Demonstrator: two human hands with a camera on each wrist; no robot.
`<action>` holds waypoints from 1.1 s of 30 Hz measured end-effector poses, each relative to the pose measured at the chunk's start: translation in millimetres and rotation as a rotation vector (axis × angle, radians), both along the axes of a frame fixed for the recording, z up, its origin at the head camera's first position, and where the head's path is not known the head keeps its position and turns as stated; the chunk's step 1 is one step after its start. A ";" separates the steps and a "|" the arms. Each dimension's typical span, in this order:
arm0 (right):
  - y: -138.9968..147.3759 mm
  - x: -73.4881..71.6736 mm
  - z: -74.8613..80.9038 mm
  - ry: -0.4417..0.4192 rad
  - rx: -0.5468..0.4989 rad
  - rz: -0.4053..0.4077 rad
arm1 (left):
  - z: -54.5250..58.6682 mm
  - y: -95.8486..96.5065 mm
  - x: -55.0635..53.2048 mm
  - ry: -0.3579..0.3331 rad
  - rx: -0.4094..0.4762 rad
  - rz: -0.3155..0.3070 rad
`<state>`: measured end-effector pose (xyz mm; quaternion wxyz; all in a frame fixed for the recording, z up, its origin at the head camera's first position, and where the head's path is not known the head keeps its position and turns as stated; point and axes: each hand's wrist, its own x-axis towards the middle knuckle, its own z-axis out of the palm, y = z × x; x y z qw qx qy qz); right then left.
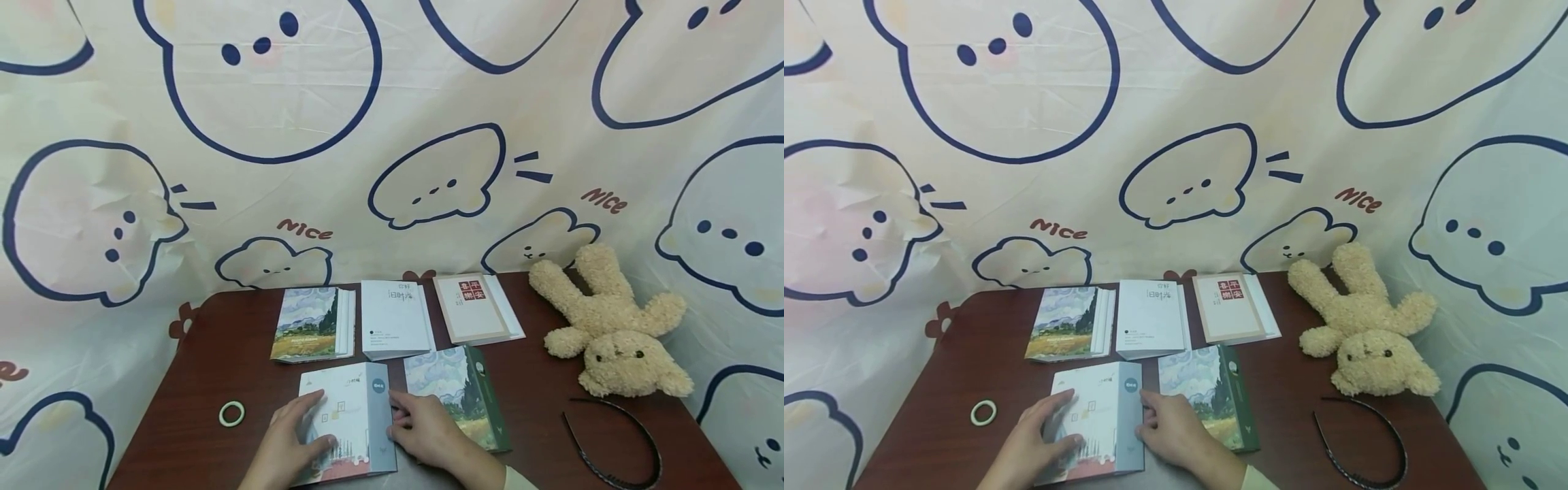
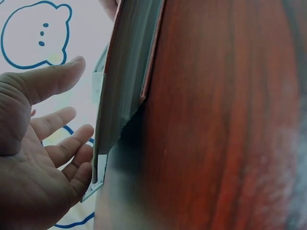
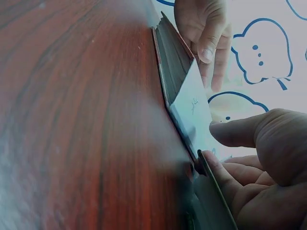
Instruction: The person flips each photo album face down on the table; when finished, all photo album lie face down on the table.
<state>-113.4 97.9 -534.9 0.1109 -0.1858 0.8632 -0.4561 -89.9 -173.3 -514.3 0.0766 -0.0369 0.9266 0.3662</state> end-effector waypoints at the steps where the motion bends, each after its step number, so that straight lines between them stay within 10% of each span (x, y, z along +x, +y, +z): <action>1: 0.5 0.1 0.1 -0.007 -0.011 0.002 | 0.3 -0.1 -0.3 0.010 0.000 -0.003; 13: 10.2 -2.2 1.1 -0.161 -0.216 0.037 | 11.9 7.0 -3.3 -0.013 0.068 0.011; 33: 15.8 -8.6 11.3 -0.125 -0.210 0.017 | 18.4 30.3 -10.9 0.075 0.120 -0.040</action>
